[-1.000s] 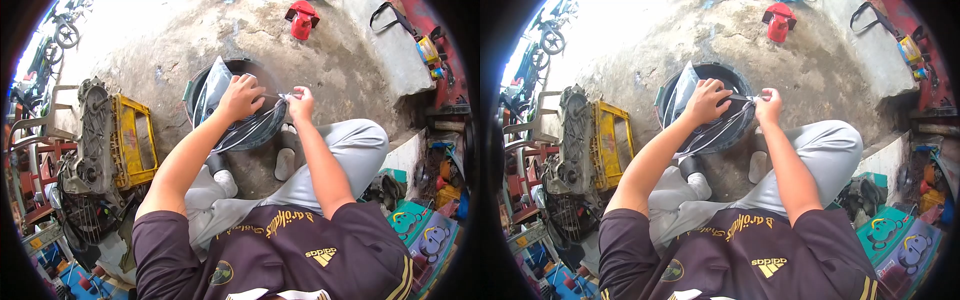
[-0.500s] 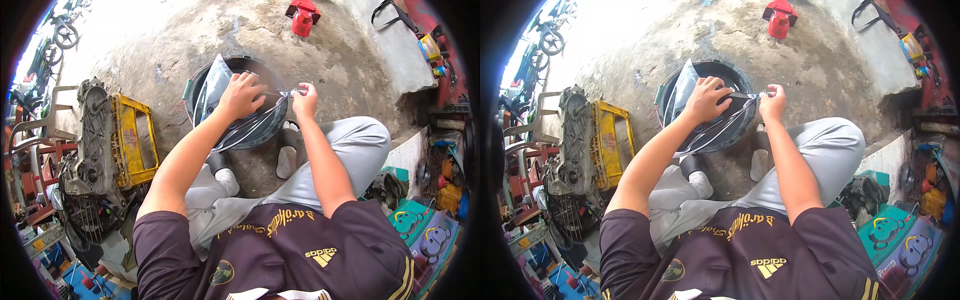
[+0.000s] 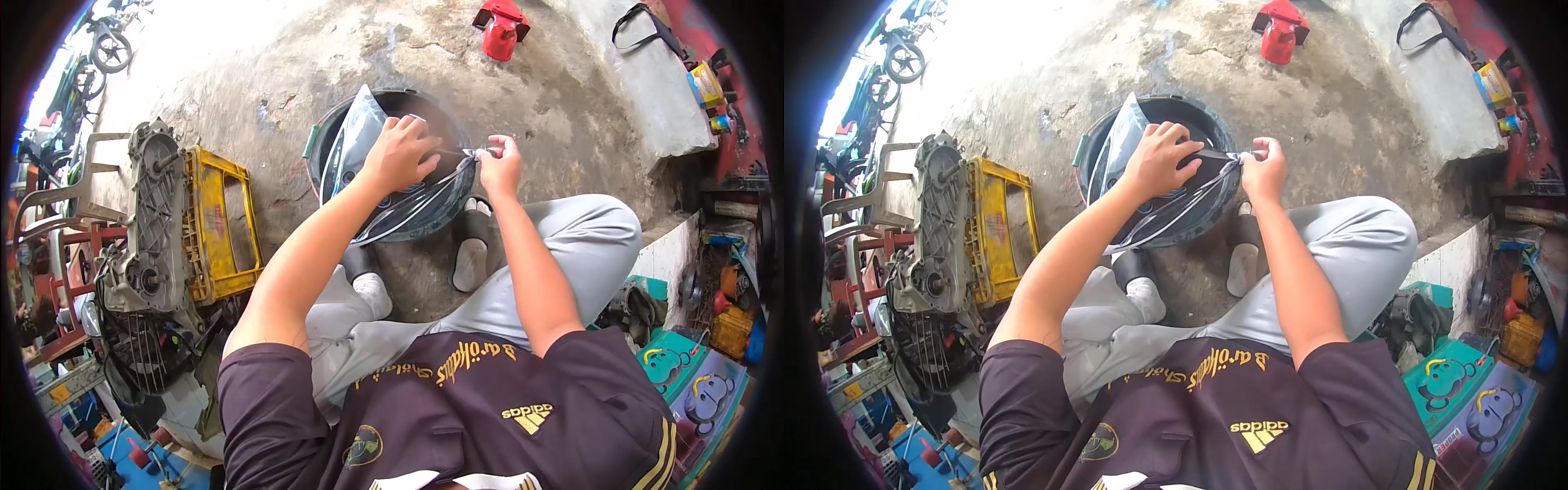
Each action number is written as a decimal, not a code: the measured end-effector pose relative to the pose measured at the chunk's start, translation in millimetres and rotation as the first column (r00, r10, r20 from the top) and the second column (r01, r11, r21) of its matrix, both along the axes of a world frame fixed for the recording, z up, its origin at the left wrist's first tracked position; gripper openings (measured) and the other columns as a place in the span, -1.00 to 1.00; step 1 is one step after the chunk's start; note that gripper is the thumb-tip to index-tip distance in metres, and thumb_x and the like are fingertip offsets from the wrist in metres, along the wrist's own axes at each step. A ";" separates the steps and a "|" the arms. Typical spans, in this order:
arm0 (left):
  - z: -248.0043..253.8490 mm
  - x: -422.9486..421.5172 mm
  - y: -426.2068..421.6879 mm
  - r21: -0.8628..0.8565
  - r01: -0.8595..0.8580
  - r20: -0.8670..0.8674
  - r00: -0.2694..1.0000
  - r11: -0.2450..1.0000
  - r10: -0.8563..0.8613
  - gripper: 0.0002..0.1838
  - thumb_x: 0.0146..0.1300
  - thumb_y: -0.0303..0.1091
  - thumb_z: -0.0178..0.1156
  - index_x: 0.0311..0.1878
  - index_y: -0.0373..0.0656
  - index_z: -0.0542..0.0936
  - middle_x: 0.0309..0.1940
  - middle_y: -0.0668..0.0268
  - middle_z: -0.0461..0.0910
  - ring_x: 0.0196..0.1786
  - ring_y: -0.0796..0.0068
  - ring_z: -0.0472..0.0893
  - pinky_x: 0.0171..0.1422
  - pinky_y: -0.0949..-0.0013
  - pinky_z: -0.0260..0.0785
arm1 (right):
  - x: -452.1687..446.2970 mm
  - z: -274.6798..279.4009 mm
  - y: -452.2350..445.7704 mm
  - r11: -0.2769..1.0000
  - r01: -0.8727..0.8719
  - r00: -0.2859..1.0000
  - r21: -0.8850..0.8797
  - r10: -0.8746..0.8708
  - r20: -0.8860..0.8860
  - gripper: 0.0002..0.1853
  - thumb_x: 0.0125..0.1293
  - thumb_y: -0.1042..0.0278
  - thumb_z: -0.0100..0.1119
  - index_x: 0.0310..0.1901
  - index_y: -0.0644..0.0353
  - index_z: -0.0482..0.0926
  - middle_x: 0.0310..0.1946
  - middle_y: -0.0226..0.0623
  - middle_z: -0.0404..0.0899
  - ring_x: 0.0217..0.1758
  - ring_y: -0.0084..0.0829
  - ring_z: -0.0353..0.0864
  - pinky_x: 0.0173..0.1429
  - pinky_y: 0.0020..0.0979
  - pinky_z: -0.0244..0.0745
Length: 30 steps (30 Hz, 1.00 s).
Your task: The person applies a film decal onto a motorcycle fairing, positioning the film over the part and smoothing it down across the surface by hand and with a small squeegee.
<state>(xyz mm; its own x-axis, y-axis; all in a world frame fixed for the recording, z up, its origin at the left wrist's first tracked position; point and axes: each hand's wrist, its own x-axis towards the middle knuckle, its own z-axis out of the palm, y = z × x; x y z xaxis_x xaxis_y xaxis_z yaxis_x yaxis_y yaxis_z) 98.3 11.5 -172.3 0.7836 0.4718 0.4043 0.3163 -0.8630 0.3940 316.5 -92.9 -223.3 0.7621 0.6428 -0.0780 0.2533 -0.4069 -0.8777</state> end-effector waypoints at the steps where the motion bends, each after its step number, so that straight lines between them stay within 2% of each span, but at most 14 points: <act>1: -0.6 0.1 -0.6 0.004 -0.005 0.006 1.000 1.000 0.005 -0.69 0.25 -0.14 0.47 0.01 0.00 0.82 -0.08 0.29 0.62 0.10 0.24 0.60 0.30 0.10 0.36 | -0.7 2.0 -1.2 1.000 0.005 1.000 -0.010 -0.005 0.017 -0.63 0.18 0.58 0.48 0.03 0.10 0.69 -0.32 -0.31 0.70 -0.25 -0.34 0.71 -0.08 -0.23 0.62; 4: 1.2 0.7 1.4 0.013 -0.007 0.006 1.000 1.000 0.006 -0.69 0.24 -0.14 0.47 0.01 0.00 0.83 -0.08 0.29 0.62 0.10 0.24 0.60 0.30 0.10 0.36 | -11.8 9.5 -3.9 0.998 -0.068 0.996 -0.012 0.069 0.065 -0.62 0.18 0.58 0.49 0.04 0.10 0.69 -0.31 -0.29 0.72 -0.24 -0.32 0.74 -0.07 -0.22 0.64; 9: 1.9 0.6 -0.2 0.007 -0.002 0.005 1.000 1.000 0.002 -0.68 0.24 -0.14 0.47 0.02 0.00 0.83 -0.08 0.29 0.62 0.09 0.24 0.60 0.31 0.10 0.37 | -1.7 1.9 -0.2 0.999 -0.034 0.996 -0.019 0.035 0.078 -0.61 0.17 0.58 0.48 0.05 0.05 0.70 -0.31 -0.31 0.73 -0.23 -0.30 0.75 -0.06 -0.22 0.64; 11: 1.3 1.1 0.9 0.013 -0.003 0.010 1.000 1.000 0.003 -0.68 0.24 -0.14 0.47 0.02 -0.01 0.83 -0.08 0.29 0.62 0.10 0.24 0.60 0.31 0.10 0.37 | -6.7 6.6 -0.8 0.996 -0.067 0.990 -0.060 0.074 0.119 -0.62 0.21 0.55 0.50 0.07 0.14 0.67 -0.33 -0.40 0.70 -0.28 -0.52 0.65 -0.15 -0.36 0.59; 14: 2.0 0.7 0.9 0.005 -0.004 0.010 1.000 1.000 0.004 -0.68 0.24 -0.14 0.47 0.02 0.00 0.83 -0.08 0.29 0.62 0.10 0.24 0.60 0.31 0.11 0.37 | -10.6 10.1 -1.0 0.996 -0.086 0.996 -0.023 0.087 0.036 -0.61 0.20 0.55 0.51 0.07 0.16 0.67 -0.33 -0.40 0.70 -0.30 -0.53 0.65 -0.15 -0.37 0.59; 18: 1.8 0.9 -0.5 0.016 -0.011 0.007 1.000 1.000 0.011 -0.68 0.25 -0.14 0.47 0.02 0.00 0.83 -0.07 0.29 0.62 0.11 0.23 0.60 0.32 0.11 0.37 | 1.2 -3.4 2.1 1.000 0.001 0.996 0.029 0.002 -0.094 -0.58 0.13 0.57 0.52 0.04 0.07 0.70 -0.32 -0.36 0.72 -0.25 -0.40 0.71 -0.10 -0.27 0.61; 21: 4.6 2.1 3.3 0.010 -0.003 -0.004 1.000 1.000 0.003 -0.69 0.25 -0.14 0.47 0.02 -0.01 0.83 -0.07 0.29 0.63 0.10 0.23 0.60 0.32 0.10 0.37 | -12.2 4.2 -1.4 0.992 -0.097 0.993 -0.080 0.102 0.064 -0.54 0.14 0.57 0.50 0.11 0.13 0.66 -0.32 -0.34 0.72 -0.25 -0.39 0.73 -0.10 -0.26 0.62; 22: 3.6 1.6 1.3 0.011 -0.009 -0.002 1.000 1.000 0.009 -0.69 0.25 -0.14 0.47 0.02 -0.01 0.83 -0.07 0.29 0.63 0.10 0.23 0.61 0.32 0.10 0.37 | -9.2 4.5 -2.4 0.991 -0.100 0.993 -0.088 0.105 0.059 -0.54 0.14 0.57 0.50 0.11 0.13 0.66 -0.32 -0.34 0.72 -0.25 -0.39 0.73 -0.10 -0.26 0.62; 24: 2.1 -0.2 -2.4 0.013 -0.005 -0.005 1.000 1.000 0.005 -0.69 0.26 -0.15 0.47 0.02 -0.01 0.83 -0.07 0.29 0.63 0.09 0.23 0.61 0.32 0.10 0.37 | 7.3 1.5 1.6 0.999 -0.001 0.999 -0.038 -0.001 -0.051 -0.49 0.13 0.56 0.51 0.15 0.13 0.64 -0.32 -0.33 0.72 -0.24 -0.38 0.73 -0.08 -0.25 0.63; 26: 3.2 0.4 -0.5 0.008 -0.007 0.008 1.000 1.000 0.007 -0.69 0.26 -0.14 0.47 0.02 -0.01 0.83 -0.07 0.29 0.63 0.09 0.23 0.61 0.32 0.10 0.37 | 10.2 -12.9 1.7 0.999 0.041 0.996 -0.022 -0.042 -0.078 -0.48 0.13 0.56 0.51 0.17 0.12 0.63 -0.31 -0.31 0.72 -0.24 -0.38 0.72 -0.08 -0.26 0.63; 28: 4.4 1.1 1.9 0.009 -0.005 0.008 1.000 1.000 0.005 -0.69 0.26 -0.15 0.47 0.02 -0.01 0.83 -0.07 0.29 0.63 0.09 0.23 0.61 0.32 0.10 0.37 | -4.3 -4.7 -1.4 0.996 -0.081 0.995 0.037 0.083 -0.062 -0.49 0.15 0.57 0.49 0.17 0.13 0.63 -0.31 -0.31 0.72 -0.25 -0.38 0.72 -0.10 -0.25 0.63; 30: 2.8 0.6 0.2 -0.005 -0.008 -0.001 1.000 1.000 0.008 -0.69 0.25 -0.15 0.47 0.02 -0.01 0.83 -0.06 0.29 0.63 0.09 0.23 0.60 0.32 0.11 0.37 | -6.6 0.3 -0.3 0.995 -0.091 0.995 -0.033 0.090 -0.033 -0.49 0.16 0.59 0.47 0.18 0.13 0.62 -0.31 -0.32 0.71 -0.25 -0.39 0.72 -0.10 -0.25 0.62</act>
<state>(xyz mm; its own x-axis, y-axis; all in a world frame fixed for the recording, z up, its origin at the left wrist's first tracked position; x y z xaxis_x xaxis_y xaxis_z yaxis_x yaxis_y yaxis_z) 98.9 11.7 -169.5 0.7801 0.4801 0.4011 0.3239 -0.8585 0.3976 310.0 -93.2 -223.0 0.6978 0.7055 -0.1242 0.2630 -0.4136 -0.8716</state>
